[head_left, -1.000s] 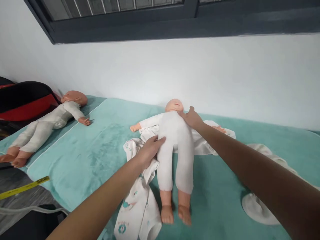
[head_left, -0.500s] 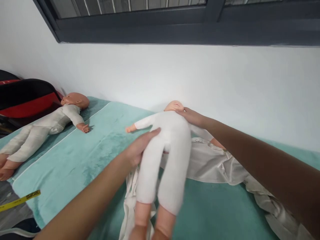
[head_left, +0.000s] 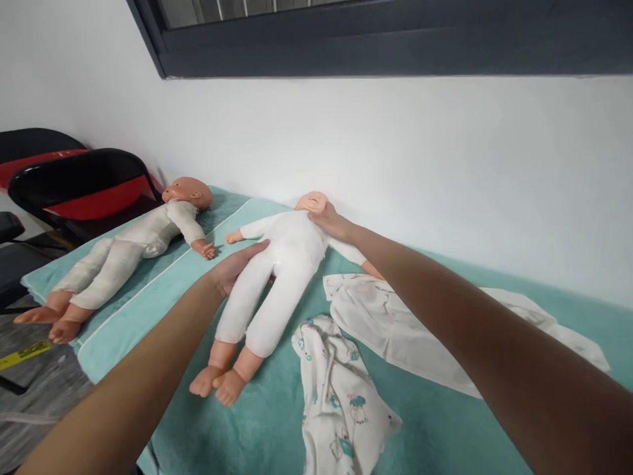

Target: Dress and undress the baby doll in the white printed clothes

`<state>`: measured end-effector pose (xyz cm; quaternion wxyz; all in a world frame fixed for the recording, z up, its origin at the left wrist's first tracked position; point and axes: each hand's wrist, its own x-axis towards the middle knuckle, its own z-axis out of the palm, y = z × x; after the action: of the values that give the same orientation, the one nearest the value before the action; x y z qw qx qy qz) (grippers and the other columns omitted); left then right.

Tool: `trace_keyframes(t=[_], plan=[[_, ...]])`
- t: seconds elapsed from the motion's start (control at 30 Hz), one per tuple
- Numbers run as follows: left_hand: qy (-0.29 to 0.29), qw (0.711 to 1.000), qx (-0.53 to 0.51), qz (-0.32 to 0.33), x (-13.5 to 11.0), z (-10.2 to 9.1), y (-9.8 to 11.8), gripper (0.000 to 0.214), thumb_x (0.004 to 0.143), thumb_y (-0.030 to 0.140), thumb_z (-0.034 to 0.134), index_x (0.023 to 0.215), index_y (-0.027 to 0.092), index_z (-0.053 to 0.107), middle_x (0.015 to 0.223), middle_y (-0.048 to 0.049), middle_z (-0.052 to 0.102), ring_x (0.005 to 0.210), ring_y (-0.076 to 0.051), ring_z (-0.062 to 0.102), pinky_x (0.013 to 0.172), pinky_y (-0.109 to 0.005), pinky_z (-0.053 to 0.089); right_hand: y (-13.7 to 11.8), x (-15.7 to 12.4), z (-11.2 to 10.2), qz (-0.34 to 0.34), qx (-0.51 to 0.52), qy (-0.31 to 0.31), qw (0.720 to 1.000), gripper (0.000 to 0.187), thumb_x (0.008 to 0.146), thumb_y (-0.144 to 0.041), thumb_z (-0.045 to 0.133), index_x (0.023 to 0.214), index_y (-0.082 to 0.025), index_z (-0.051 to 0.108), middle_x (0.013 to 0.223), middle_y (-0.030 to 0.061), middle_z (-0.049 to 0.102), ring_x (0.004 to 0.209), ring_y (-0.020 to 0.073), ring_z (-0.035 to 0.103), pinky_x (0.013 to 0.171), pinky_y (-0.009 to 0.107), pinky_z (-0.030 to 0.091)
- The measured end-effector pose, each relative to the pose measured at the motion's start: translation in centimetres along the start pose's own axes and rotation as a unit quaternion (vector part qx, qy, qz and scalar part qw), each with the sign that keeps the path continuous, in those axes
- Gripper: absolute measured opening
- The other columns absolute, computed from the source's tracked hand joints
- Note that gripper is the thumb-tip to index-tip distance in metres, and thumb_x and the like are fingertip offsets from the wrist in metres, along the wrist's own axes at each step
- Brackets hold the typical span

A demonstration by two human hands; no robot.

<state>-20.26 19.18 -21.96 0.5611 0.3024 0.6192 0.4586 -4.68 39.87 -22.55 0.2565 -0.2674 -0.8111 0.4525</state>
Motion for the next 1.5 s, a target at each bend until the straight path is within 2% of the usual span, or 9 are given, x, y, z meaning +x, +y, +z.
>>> trace_keyframes(t=[0.3,0.47,0.57,0.77,0.9,1.03,1.2,1.33,1.5], plan=[[0.296,0.847,0.382,0.221,-3.6,1.2,-2.8,0.047,0.087,0.024,0.050,0.133,0.014,0.052,0.139,-0.0156,0.052,0.127,-0.030,0.051,0.109,-0.049,0.040,3.7,-9.4,-5.8,0.169,-0.307,-0.021,0.936,0.065,0.099,-0.059,0.019,0.106,-0.013,0.064,0.111,0.0155,0.068,0.102,0.0262,0.063,0.093,0.036,0.044],[-0.015,0.650,0.640,0.410,-8.4,5.6,-6.1,0.063,0.077,-0.002,0.042,0.130,0.028,0.057,0.150,-0.0067,0.043,0.142,-0.028,0.034,0.116,-0.054,0.030,4.0,-19.4,-11.5,0.233,-0.411,-0.022,0.881,0.053,0.095,-0.058,0.035,0.090,-0.016,0.067,0.098,0.0145,0.069,0.096,0.0287,0.063,0.084,0.037,0.044],[-0.098,0.609,0.669,0.414,-10.0,9.1,-8.1,0.058,0.077,-0.002,0.045,0.123,0.028,0.060,0.155,-0.0066,0.038,0.146,-0.030,0.027,0.117,-0.063,0.022,2.8,-24.5,-11.8,0.233,-0.437,-0.029,0.868,0.045,0.093,-0.054,0.045,0.102,-0.016,0.068,0.109,0.0146,0.068,0.102,0.0299,0.061,0.085,0.037,0.044],[-0.005,0.641,0.606,0.470,-13.5,16.8,-8.1,0.039,0.063,-0.004,0.049,0.094,0.018,0.061,0.158,-0.0112,0.029,0.148,-0.031,0.020,0.118,-0.058,0.022,-4.9,-32.5,-6.5,0.120,-0.438,-0.059,0.889,0.036,0.100,-0.045,0.038,0.110,-0.022,0.064,0.114,0.0063,0.066,0.106,0.0203,0.060,0.086,0.027,0.041],[0.005,0.645,0.555,0.525,-17.0,20.1,-7.9,0.034,0.065,-0.002,0.050,0.090,0.020,0.057,0.125,-0.0095,0.061,0.127,-0.025,0.050,0.117,-0.053,0.026,-12.1,-39.1,-3.1,-0.072,-0.458,-0.122,0.877,0.042,0.102,-0.046,0.030,0.094,-0.019,0.061,0.099,0.0061,0.066,0.090,0.0195,0.061,0.069,0.027,0.037],[0.120,0.702,0.444,0.544,-19.0,21.2,-8.6,0.018,0.072,0.006,0.051,0.083,0.020,0.052,0.088,-0.0042,0.061,0.088,-0.020,0.058,0.087,-0.038,0.047,-14.5,-44.2,-3.1,0.013,-0.410,-0.064,0.910,0.042,0.098,-0.056,0.036,0.100,-0.020,0.057,0.097,0.0059,0.065,0.084,0.0200,0.060,0.064,0.027,0.036],[0.243,0.831,0.212,0.452,-19.3,23.2,-7.4,0.032,0.066,0.002,0.045,0.092,0.020,0.050,0.090,-0.0011,0.058,0.086,-0.017,0.056,0.081,-0.031,0.045,-10.5,-44.9,-3.5,0.146,-0.167,-0.025,0.975,0.066,0.081,-0.065,0.063,0.126,-0.019,0.051,0.115,0.0105,0.064,0.097,0.0262,0.061,0.080,0.034,0.047],[0.085,0.922,0.115,0.360,-19.8,25.1,-6.9,0.036,0.076,0.014,0.052,0.112,0.020,0.051,0.113,-0.0048,0.062,0.104,-0.018,0.059,0.092,-0.033,0.048,-8.7,-43.2,-1.6,0.132,0.123,0.064,0.982,0.069,0.081,-0.058,0.065,0.136,-0.020,0.047,0.124,0.0092,0.062,0.110,0.0262,0.060,0.096,0.041,0.048],[-0.069,0.924,0.162,0.340,-20.4,25.0,-10.8,0.095,0.068,0.031,0.078,0.145,0.018,0.025,0.150,-0.0153,0.040,0.138,-0.026,0.042,0.115,-0.041,0.036,-10.3,-42.8,0.2,0.139,0.377,0.113,0.909,0.058,0.084,-0.056,0.062,0.130,-0.021,0.054,0.120,0.0086,0.066,0.105,0.0263,0.064,0.090,0.040,0.051]])
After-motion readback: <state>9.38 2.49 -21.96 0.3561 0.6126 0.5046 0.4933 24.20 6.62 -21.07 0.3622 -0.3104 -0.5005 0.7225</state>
